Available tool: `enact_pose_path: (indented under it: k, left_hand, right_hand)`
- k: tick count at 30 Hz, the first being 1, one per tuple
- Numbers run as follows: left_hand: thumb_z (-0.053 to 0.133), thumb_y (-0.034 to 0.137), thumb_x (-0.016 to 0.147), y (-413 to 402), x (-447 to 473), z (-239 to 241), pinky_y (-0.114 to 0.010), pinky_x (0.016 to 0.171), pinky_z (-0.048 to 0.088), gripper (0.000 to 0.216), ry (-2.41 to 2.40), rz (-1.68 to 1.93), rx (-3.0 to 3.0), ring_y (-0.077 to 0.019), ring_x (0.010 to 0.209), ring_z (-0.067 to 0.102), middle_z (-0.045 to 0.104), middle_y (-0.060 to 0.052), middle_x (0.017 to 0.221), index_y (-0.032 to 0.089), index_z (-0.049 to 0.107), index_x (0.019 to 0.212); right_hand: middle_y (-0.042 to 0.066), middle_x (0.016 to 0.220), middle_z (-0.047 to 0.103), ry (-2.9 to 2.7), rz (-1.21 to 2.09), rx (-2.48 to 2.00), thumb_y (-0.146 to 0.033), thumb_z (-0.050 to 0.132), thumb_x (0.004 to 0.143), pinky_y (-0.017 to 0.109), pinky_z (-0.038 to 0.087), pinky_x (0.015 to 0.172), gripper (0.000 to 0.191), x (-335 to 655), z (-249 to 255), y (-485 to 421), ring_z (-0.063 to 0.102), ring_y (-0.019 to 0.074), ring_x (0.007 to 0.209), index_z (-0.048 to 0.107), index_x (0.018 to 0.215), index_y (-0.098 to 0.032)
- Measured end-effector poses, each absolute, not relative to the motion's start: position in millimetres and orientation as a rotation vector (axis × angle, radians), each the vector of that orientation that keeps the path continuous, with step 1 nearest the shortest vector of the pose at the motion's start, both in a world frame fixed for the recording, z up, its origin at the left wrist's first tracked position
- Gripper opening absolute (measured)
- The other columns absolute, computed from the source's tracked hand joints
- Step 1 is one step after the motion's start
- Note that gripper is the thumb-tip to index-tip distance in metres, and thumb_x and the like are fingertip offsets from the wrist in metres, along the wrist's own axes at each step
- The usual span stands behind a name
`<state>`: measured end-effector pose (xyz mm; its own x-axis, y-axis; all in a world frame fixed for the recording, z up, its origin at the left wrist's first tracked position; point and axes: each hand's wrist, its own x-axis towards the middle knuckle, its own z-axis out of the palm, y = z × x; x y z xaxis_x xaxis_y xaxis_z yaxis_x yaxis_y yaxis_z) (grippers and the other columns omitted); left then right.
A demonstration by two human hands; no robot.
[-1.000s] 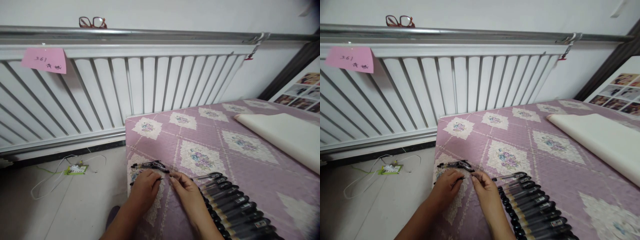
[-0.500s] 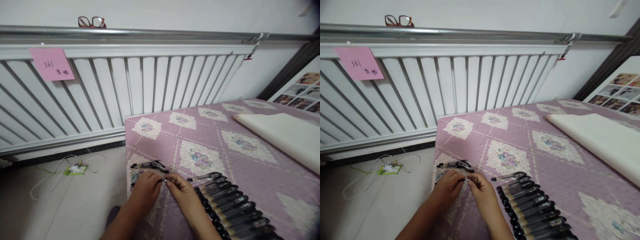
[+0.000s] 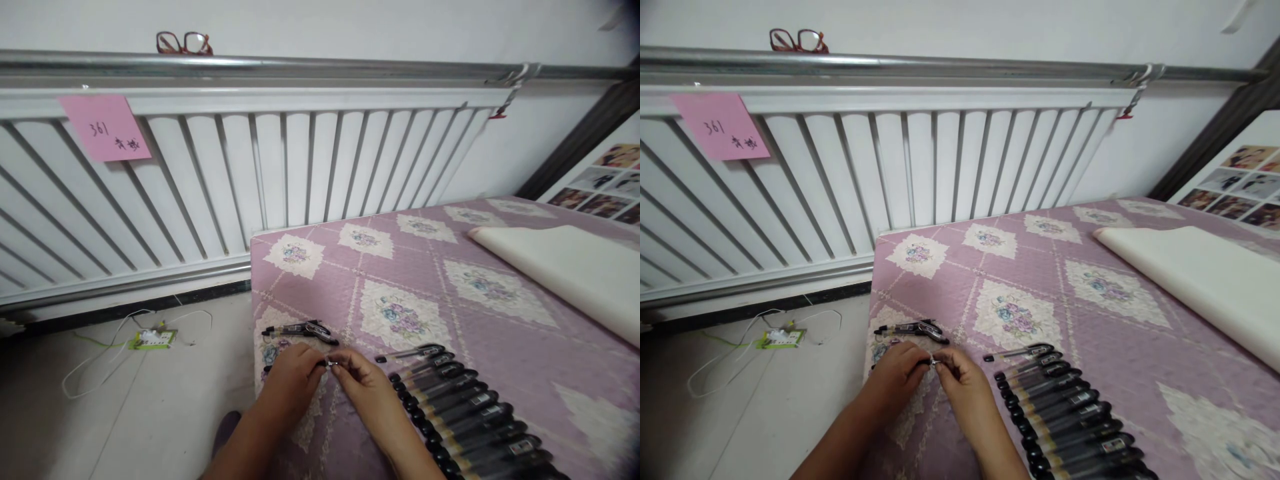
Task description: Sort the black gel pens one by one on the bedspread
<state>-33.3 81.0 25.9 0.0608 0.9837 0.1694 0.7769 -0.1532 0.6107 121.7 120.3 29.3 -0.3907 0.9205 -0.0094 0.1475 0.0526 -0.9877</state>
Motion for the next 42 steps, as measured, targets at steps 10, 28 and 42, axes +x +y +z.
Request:
enact_pose_path:
  k: [10,28,42]
  left_hand:
    - [0.055,0.016,0.086,79.9,-33.0,28.4,-0.028,0.075,0.042,0.012,1.793,0.708,2.023,-0.0171,0.084,0.058,0.063,-0.001,0.087,0.021,0.065,0.089]
    - [0.052,0.016,0.086,78.8,-31.3,24.6,-0.029,0.075,0.044,0.012,1.727,0.778,2.057,-0.018,0.084,0.058,0.062,-0.003,0.086,0.019,0.063,0.086]
    - [0.054,0.014,0.083,75.9,-28.9,22.5,-0.036,0.086,0.046,0.037,1.746,0.811,1.983,-0.0222,0.1,0.058,0.064,-0.005,0.108,0.022,0.052,0.119]
  right_hand:
    - [0.002,0.083,0.069,-1.718,1.344,-1.076,-0.029,0.057,0.077,0.028,0.049,0.079,0.015,123.5,23.7,122.8,0.064,0.0187,0.083,0.068,0.085,-0.022]
    - [0.002,0.075,0.065,-2.023,0.983,-1.116,-0.035,0.051,0.086,0.03,0.045,0.069,0.021,123.1,33.5,118.9,0.06,0.0198,0.074,0.064,0.074,-0.024]
    - [0.004,0.093,0.07,-1.76,1.322,-1.078,-0.034,0.056,0.079,0.029,0.047,0.083,0.018,121.3,33.5,119.6,0.063,0.0202,0.089,0.067,0.088,-0.023]
